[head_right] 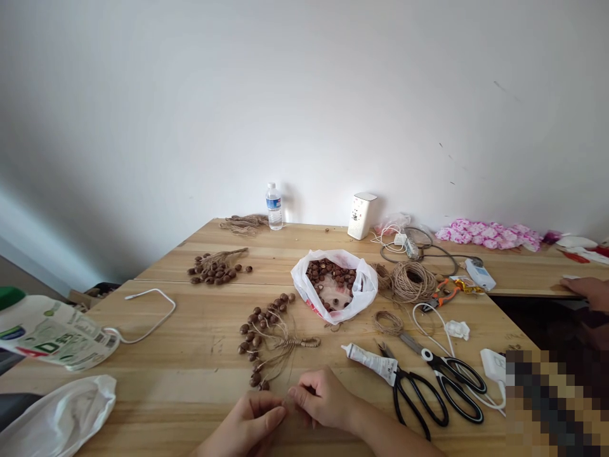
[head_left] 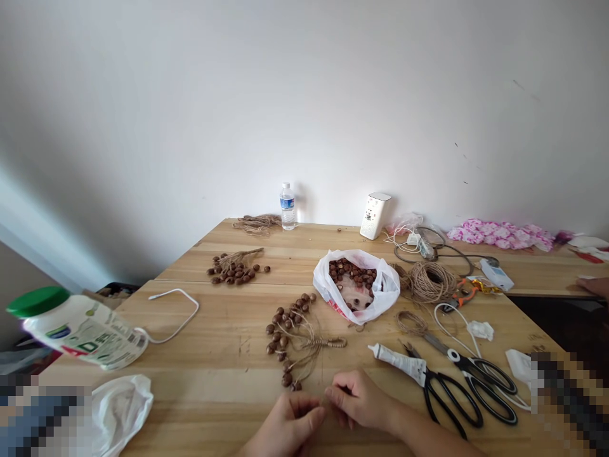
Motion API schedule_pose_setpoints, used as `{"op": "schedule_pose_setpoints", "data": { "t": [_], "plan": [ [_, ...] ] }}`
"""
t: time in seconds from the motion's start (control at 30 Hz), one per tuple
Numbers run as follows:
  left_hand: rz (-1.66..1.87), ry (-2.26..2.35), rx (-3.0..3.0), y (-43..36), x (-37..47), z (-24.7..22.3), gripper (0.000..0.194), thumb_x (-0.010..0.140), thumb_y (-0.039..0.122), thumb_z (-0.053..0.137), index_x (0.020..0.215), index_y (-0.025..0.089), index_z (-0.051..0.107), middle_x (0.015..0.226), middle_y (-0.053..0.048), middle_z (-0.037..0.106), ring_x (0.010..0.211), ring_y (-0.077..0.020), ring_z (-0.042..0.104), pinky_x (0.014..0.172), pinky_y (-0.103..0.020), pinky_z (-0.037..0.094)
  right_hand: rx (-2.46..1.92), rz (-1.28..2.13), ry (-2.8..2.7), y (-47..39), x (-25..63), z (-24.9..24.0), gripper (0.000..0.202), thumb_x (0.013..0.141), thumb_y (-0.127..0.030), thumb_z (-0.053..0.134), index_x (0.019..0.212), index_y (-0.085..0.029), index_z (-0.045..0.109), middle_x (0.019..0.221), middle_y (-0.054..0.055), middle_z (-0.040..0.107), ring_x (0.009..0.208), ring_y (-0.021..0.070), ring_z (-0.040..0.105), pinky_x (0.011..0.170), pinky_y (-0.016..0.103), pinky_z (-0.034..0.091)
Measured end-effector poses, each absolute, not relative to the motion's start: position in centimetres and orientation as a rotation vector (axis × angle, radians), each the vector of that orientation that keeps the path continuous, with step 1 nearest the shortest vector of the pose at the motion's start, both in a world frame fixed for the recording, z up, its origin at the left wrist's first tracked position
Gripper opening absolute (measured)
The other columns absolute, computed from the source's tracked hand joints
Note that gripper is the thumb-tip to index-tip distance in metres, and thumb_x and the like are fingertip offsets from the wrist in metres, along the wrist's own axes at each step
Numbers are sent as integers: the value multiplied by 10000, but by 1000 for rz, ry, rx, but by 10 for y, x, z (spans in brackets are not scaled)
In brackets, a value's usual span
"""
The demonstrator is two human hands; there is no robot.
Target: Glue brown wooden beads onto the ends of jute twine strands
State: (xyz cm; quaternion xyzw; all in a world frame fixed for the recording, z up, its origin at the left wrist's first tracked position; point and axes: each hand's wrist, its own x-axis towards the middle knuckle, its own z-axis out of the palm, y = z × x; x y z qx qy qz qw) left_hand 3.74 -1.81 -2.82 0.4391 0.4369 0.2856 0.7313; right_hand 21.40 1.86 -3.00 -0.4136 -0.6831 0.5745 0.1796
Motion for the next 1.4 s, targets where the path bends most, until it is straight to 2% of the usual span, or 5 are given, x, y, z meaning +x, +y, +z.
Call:
{"op": "schedule_pose_setpoints", "data": {
  "t": [0.2, 0.4, 0.6, 0.73, 1.4],
  "plan": [
    [658, 955, 928, -18, 37, -32, 449, 656, 561, 605, 620, 114, 619, 306, 66, 417, 216, -47, 319, 219, -154, 180, -1175, 1630, -1915, 18, 214, -29, 377, 863, -453, 458, 632, -155, 477, 483, -36, 503, 374, 65, 438, 333, 141, 293],
    [645, 950, 951, -17, 33, -42, 417, 724, 522, 553, 669, 115, 625, 292, 72, 406, 211, -49, 303, 218, -153, 192, -1168, 1626, -1924, 17, 215, -32, 395, 855, -480, 461, 632, -154, 477, 485, -36, 502, 378, 66, 445, 335, 142, 287],
    [690, 971, 873, -18, 33, -45, 404, 692, 524, 581, 541, 154, 518, 288, 66, 411, 201, -43, 291, 209, -156, 144, -1183, 1654, -1905, 18, 214, -32, 415, 843, -511, 462, 630, -155, 478, 481, -36, 496, 383, 74, 449, 339, 152, 310],
    [705, 982, 839, -16, 33, -40, 401, 672, 517, 601, 523, 165, 478, 306, 70, 411, 207, -39, 296, 212, -155, 145, -1198, 1651, -1902, 18, 213, -31, 410, 834, -510, 476, 624, -157, 472, 473, -41, 488, 374, 70, 442, 334, 150, 308],
    [726, 992, 777, -13, 32, -34, 407, 641, 515, 639, 641, 113, 576, 324, 74, 421, 221, -41, 320, 220, -154, 157, -1206, 1663, -1879, 18, 213, -31, 403, 825, -508, 494, 632, -154, 483, 467, -44, 491, 359, 63, 434, 321, 143, 302]
  ]
}}
